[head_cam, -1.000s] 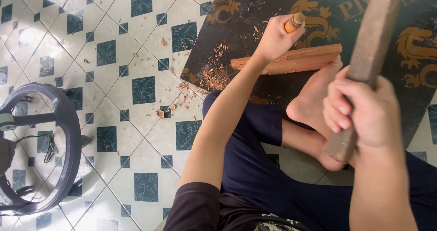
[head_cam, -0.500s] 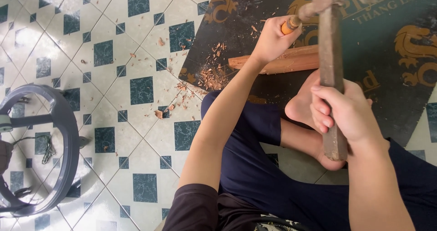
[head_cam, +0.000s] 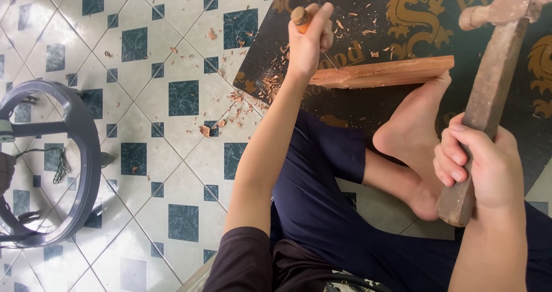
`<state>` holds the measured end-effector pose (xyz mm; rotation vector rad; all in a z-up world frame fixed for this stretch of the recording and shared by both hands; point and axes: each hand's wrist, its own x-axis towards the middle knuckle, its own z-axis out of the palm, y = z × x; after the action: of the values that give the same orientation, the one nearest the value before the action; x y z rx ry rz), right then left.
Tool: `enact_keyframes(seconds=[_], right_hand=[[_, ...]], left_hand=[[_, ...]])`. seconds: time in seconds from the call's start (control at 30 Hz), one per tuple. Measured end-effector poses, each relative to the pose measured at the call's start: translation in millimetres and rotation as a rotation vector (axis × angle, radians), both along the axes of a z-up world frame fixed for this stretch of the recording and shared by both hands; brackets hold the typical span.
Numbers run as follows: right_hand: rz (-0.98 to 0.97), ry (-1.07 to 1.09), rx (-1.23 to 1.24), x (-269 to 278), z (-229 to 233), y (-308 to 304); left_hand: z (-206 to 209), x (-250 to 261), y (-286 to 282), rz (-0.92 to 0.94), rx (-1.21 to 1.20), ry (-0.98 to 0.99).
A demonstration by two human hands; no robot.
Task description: Carving a piece of wood using a hammer and a chisel while sitting on the floor and using feet for stabilization.
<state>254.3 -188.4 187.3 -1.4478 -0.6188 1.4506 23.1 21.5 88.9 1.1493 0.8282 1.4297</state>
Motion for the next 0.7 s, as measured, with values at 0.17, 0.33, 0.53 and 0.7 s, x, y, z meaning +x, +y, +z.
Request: enact_keyframes(seconds=[0.17,0.33,0.53,0.7], right_hand=[[0.030,0.025,0.049,-10,-5,-9],[0.026,0.207,0.269,-30,4,-40],[0.201,0.884,0.574,-42,28,-70],[0.179,0.880,0.562,-36,25,-93]], left_hand=[[3,-19,-3,0.210,0.031,-0.221],[6,-30,-23,0.171,0.230,0.362],[-72,-33,-19,-0.074,0.334,1.347],[-106,-22,-23,-0.084,0.329,1.566]])
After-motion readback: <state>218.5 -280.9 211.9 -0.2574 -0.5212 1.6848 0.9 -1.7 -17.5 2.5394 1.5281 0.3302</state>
